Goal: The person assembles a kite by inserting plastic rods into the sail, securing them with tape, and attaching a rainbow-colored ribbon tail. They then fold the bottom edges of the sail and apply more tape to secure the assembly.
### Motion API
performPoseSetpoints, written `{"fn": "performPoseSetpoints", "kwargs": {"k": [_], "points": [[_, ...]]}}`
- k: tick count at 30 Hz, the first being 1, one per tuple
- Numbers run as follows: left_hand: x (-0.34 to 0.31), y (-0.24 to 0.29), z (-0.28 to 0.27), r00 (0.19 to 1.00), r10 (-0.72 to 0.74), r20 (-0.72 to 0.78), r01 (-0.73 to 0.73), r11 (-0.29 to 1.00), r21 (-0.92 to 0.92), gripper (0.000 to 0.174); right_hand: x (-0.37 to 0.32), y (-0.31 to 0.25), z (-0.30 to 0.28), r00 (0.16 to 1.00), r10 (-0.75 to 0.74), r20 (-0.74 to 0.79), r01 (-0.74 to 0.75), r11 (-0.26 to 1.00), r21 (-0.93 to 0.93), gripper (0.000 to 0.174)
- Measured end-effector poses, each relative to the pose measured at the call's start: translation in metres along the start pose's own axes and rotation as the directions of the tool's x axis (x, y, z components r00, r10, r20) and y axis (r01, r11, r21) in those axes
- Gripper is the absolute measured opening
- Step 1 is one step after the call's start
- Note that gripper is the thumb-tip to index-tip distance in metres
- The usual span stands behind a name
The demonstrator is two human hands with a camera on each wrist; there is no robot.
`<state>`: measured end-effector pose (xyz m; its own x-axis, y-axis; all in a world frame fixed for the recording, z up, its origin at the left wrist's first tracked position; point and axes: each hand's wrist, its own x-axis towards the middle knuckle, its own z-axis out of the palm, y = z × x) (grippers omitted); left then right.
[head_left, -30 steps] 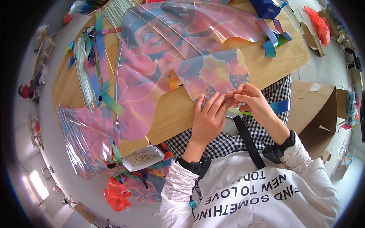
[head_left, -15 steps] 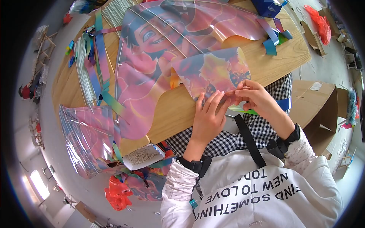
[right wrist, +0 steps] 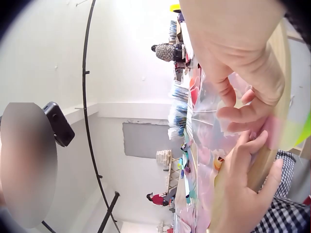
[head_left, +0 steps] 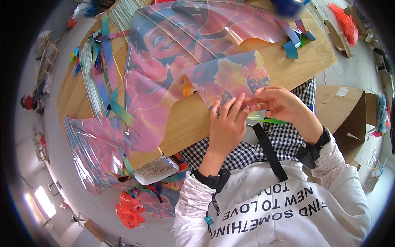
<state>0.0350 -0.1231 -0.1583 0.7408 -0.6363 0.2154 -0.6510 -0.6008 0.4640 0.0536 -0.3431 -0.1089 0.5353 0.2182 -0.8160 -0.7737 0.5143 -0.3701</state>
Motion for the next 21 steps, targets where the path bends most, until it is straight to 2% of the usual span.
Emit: {"fn": "performPoseSetpoints", "kwargs": {"k": [2,11,17,21], "points": [[0.002,0.001,0.0,1.0,0.002,0.015,-0.003,1.0,0.028,0.033,0.0,-0.001,0.001,0.999,0.041,-0.015,-0.04,0.998,0.051,0.019],[0.007,0.004,-0.008,0.998,-0.006,0.062,0.003,0.999,0.053,0.035,0.009,0.003,-0.016,0.979,0.098,0.178,-0.159,0.915,0.371,0.024],[0.008,0.003,-0.009,0.997,0.001,0.082,-0.008,0.996,0.085,0.035,-0.007,0.019,-0.02,0.951,-0.019,0.309,-0.162,0.821,0.548,0.022],[0.009,0.003,-0.009,0.996,0.006,0.088,-0.013,0.996,0.086,0.033,-0.017,0.027,-0.01,0.97,-0.04,0.238,-0.119,0.777,0.618,0.019]]}}
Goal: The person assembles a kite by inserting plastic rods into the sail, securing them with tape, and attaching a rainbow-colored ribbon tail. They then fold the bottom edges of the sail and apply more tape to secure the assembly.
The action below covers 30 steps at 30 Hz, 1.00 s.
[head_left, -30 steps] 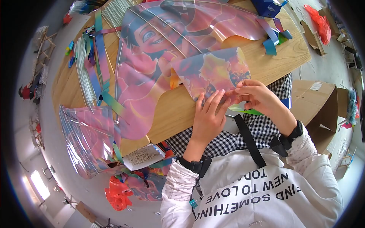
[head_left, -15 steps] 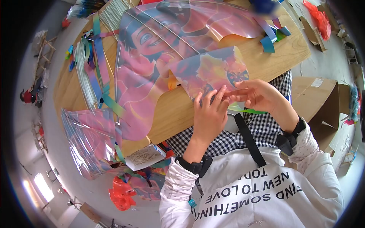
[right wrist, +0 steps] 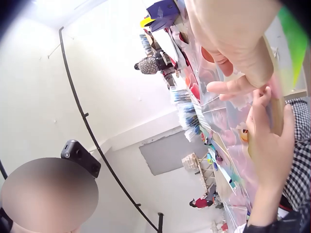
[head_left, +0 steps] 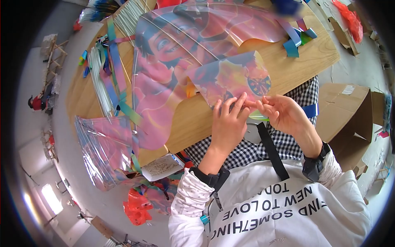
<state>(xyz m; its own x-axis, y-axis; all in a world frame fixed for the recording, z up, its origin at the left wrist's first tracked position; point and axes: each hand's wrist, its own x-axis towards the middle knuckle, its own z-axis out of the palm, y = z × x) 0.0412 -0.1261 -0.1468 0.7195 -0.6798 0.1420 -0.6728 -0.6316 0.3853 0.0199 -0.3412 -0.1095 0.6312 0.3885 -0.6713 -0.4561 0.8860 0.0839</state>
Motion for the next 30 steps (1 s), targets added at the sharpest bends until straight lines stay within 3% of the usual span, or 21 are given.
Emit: {"fn": "performPoseSetpoints", "kwargs": {"k": [5,8,11,13,15,17,18,19,22,26,30], "points": [[-0.001,0.0,-0.002,1.0,0.003,0.03,-0.003,1.0,-0.006,0.034,-0.016,0.005,0.004,0.996,-0.036,-0.079,0.03,0.996,-0.079,0.015],[0.001,0.002,-0.006,0.999,-0.013,0.044,0.014,0.999,-0.034,0.035,-0.03,0.007,-0.001,0.989,-0.126,-0.077,0.101,0.959,-0.265,0.009],[0.001,0.003,-0.008,0.999,-0.02,0.049,0.024,0.997,-0.078,0.034,-0.034,0.011,-0.002,0.932,-0.353,-0.079,0.247,0.779,-0.576,0.008],[0.001,0.003,-0.007,0.999,-0.031,0.038,0.035,0.994,-0.099,0.033,-0.032,0.016,-0.002,0.863,-0.497,0.092,0.323,0.403,-0.856,0.01],[0.001,0.004,-0.009,0.998,-0.046,0.047,0.052,0.991,-0.122,0.035,-0.023,0.022,-0.003,0.761,-0.549,0.345,0.333,-0.126,-0.934,0.019],[0.003,0.006,-0.014,0.995,-0.061,0.072,0.072,0.987,-0.147,0.04,-0.01,0.019,-0.006,0.625,-0.391,0.675,0.322,-0.658,-0.68,0.024],[0.003,0.005,-0.013,0.995,-0.068,0.071,0.079,0.983,-0.163,0.042,-0.005,0.018,-0.007,0.565,-0.242,0.789,0.272,-0.847,-0.456,0.027],[0.002,0.003,-0.012,0.995,-0.076,0.07,0.087,0.98,-0.178,0.045,0.0,0.02,-0.009,0.615,-0.212,0.76,0.293,-0.833,-0.47,0.034],[0.003,0.005,-0.014,0.993,-0.102,0.063,0.113,0.971,-0.211,0.051,0.01,0.021,-0.015,0.599,-0.08,0.797,0.281,-0.911,-0.302,0.035],[0.005,0.006,-0.011,0.996,-0.088,0.007,0.087,0.971,-0.222,0.062,0.009,0.025,-0.025,0.593,-0.069,0.802,0.222,-0.943,-0.246,0.036],[0.008,0.004,0.001,0.999,-0.03,-0.045,0.026,0.996,-0.086,0.068,0.002,0.027,-0.021,0.58,-0.137,0.803,0.264,-0.901,-0.344,0.034]]}}
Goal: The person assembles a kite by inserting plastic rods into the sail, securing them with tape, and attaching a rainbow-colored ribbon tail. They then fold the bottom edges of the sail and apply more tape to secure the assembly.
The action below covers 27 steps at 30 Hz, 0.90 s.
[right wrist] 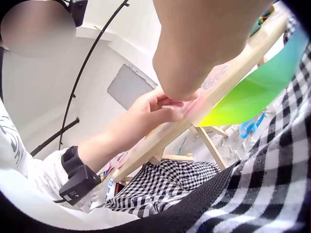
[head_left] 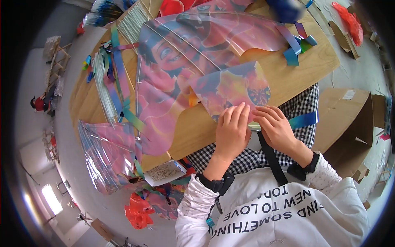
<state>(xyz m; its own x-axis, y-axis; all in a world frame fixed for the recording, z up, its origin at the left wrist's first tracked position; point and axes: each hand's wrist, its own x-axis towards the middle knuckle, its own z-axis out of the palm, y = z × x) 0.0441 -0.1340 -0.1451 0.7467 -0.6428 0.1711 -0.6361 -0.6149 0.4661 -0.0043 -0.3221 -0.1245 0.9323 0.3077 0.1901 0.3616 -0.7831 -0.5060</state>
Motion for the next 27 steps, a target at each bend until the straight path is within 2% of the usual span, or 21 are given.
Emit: {"fn": "performPoseSetpoints", "kwargs": {"k": [2,8,20,24,25,27], "points": [[0.001,0.002,0.002,0.999,0.033,0.001,-0.033,0.994,0.104,0.07,-0.003,-0.001,-0.003,0.999,0.036,-0.018,-0.035,0.999,0.041,0.033],[-0.005,0.005,0.013,0.987,-0.055,0.153,0.032,0.988,0.152,0.089,-0.013,0.004,-0.008,0.993,0.089,-0.082,-0.079,0.99,0.118,0.027],[-0.009,0.007,0.016,0.989,-0.121,0.088,0.106,0.982,0.156,0.101,-0.005,-0.011,-0.012,0.988,0.091,-0.125,-0.074,0.989,0.13,0.029],[-0.01,0.015,0.025,0.992,-0.123,-0.02,0.124,0.989,0.078,0.096,0.0,-0.018,-0.011,0.984,0.103,-0.146,-0.084,0.988,0.13,0.029],[-0.009,0.02,0.025,0.992,-0.116,-0.046,0.118,0.992,0.051,0.086,0.002,-0.019,-0.012,0.982,0.111,-0.156,-0.091,0.988,0.125,0.029],[-0.015,0.026,0.032,0.995,-0.068,-0.079,0.078,0.99,0.119,0.077,0.008,-0.022,-0.017,0.979,0.13,-0.157,-0.111,0.986,0.124,0.03]]}}
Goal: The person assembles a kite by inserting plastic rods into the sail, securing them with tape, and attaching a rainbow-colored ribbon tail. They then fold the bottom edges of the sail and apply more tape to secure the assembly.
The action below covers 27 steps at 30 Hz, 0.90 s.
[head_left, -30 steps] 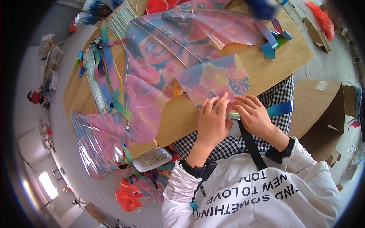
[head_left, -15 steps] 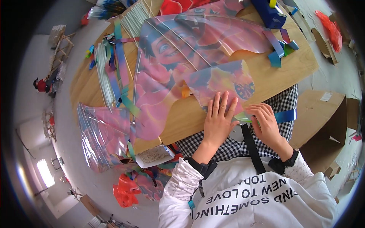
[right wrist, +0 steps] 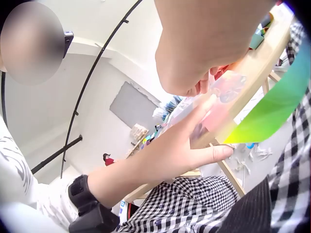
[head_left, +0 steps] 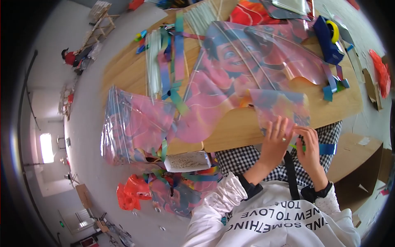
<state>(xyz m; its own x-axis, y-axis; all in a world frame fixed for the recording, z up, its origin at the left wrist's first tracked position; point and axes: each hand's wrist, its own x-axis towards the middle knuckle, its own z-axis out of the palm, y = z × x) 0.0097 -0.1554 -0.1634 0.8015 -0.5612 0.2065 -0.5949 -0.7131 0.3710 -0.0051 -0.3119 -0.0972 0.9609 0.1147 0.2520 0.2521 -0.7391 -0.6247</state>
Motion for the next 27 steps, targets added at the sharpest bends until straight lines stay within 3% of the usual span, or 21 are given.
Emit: {"fn": "performPoseSetpoints", "kwargs": {"k": [2,5,6,9,10,12,14,16,18,21,24,27], "points": [[-0.002,0.006,0.001,0.994,0.023,-0.103,-0.025,1.0,-0.012,0.062,0.0,0.007,-0.001,1.0,0.003,-0.005,-0.003,1.0,-0.027,0.03],[-0.007,0.016,-0.004,1.0,0.018,-0.026,-0.022,0.989,-0.143,0.061,0.004,0.01,-0.003,1.0,0.007,-0.004,-0.007,0.998,-0.055,0.029],[-0.005,0.02,-0.022,0.981,0.033,-0.189,-0.06,0.989,-0.137,0.05,0.004,0.011,-0.004,1.0,0.008,0.006,-0.008,0.998,-0.068,0.029],[-0.024,0.022,-0.039,0.995,0.09,0.033,-0.06,0.85,-0.524,0.033,0.007,0.012,0.001,0.999,0.007,0.034,-0.004,0.997,-0.071,0.027],[-0.024,0.02,-0.049,0.99,0.033,-0.134,-0.098,0.856,-0.507,0.021,0.008,0.009,0.002,0.999,0.0,0.037,0.003,0.997,-0.073,0.027],[-0.023,0.002,-0.074,0.98,-0.046,-0.194,-0.054,0.876,-0.48,0.021,0.009,0.01,-0.001,0.999,-0.006,0.032,0.009,0.996,-0.083,0.032],[-0.028,-0.018,-0.086,0.974,-0.119,-0.191,0.048,0.939,-0.34,0.028,0.015,0.018,-0.007,0.999,-0.006,0.044,0.013,0.989,-0.15,0.038],[-0.032,-0.033,-0.092,0.983,-0.141,-0.119,0.09,0.93,-0.357,0.034,0.028,0.03,-0.016,0.999,0.044,0.0,-0.043,0.978,-0.204,0.051],[-0.037,-0.036,-0.093,0.972,-0.19,-0.137,0.131,0.925,-0.357,0.035,0.043,0.054,-0.024,0.979,0.116,-0.168,-0.151,0.964,-0.218,0.051],[-0.047,-0.032,-0.087,0.966,-0.247,-0.07,0.198,0.89,-0.411,0.035,0.066,0.099,-0.043,0.922,0.247,-0.299,-0.293,0.948,-0.121,0.048],[-0.049,-0.022,-0.083,0.973,-0.232,0.014,0.213,0.868,-0.45,0.033,0.079,0.129,-0.053,0.91,0.341,-0.234,-0.384,0.907,-0.173,0.048],[-0.047,-0.011,-0.077,0.981,-0.189,0.036,0.184,0.863,-0.47,0.032,0.073,0.151,-0.032,0.927,0.32,-0.193,-0.37,0.859,-0.354,0.049]]}}
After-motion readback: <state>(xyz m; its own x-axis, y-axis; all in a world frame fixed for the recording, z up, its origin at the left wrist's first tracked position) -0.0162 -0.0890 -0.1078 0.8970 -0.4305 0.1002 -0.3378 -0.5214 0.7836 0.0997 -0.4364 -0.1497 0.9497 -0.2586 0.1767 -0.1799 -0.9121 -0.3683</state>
